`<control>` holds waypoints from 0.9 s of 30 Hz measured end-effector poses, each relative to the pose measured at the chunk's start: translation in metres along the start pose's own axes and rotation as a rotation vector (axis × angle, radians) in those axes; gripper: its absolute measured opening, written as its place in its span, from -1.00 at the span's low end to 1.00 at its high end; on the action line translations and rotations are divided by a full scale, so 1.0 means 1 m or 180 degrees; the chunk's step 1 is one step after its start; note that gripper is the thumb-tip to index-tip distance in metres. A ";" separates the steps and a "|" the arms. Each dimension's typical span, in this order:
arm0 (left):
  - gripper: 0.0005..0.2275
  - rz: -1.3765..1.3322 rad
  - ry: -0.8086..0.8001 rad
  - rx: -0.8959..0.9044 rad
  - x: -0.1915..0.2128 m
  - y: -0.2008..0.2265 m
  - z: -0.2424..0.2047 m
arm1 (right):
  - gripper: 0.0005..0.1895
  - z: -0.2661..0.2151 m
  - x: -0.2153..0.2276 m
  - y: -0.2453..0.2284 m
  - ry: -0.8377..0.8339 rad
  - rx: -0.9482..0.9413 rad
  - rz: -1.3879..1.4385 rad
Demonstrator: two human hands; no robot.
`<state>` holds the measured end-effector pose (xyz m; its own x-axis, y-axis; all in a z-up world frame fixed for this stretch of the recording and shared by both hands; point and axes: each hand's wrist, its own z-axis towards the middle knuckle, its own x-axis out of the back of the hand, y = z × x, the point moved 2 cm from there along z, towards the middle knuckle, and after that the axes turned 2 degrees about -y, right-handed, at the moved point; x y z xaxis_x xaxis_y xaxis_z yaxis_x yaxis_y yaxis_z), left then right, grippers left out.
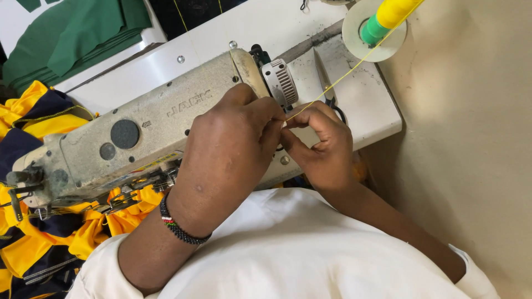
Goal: Threading an industrial sewing machine with yellow thread, involving precise manipulation of the thread through various guides and needles.
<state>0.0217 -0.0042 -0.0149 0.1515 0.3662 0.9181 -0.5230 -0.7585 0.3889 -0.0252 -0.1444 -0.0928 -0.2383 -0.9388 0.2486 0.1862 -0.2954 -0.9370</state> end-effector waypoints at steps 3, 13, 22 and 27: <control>-0.93 -0.0038 -0.0038 0.0059 0.003 0.001 -0.002 | -0.91 0.002 -0.001 0.003 -0.0013 0.0119 -0.0017; -0.75 -0.0675 0.0212 -0.0227 0.077 0.001 -0.069 | -0.88 -0.003 -0.003 0.063 -0.0453 -0.0490 0.1162; -0.78 -0.1019 -0.0233 -0.0621 0.036 -0.042 -0.108 | -0.88 -0.005 -0.003 0.055 -0.0610 -0.0206 0.0722; -0.85 -0.0995 -0.0284 -0.0513 0.004 -0.059 -0.118 | -0.91 -0.008 -0.006 0.047 -0.0525 0.0018 0.0331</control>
<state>-0.0460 0.1057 -0.0427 0.3938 0.5131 0.7627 -0.5643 -0.5200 0.6412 -0.0225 -0.1510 -0.1399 -0.0581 -0.9805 0.1879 0.2070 -0.1959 -0.9585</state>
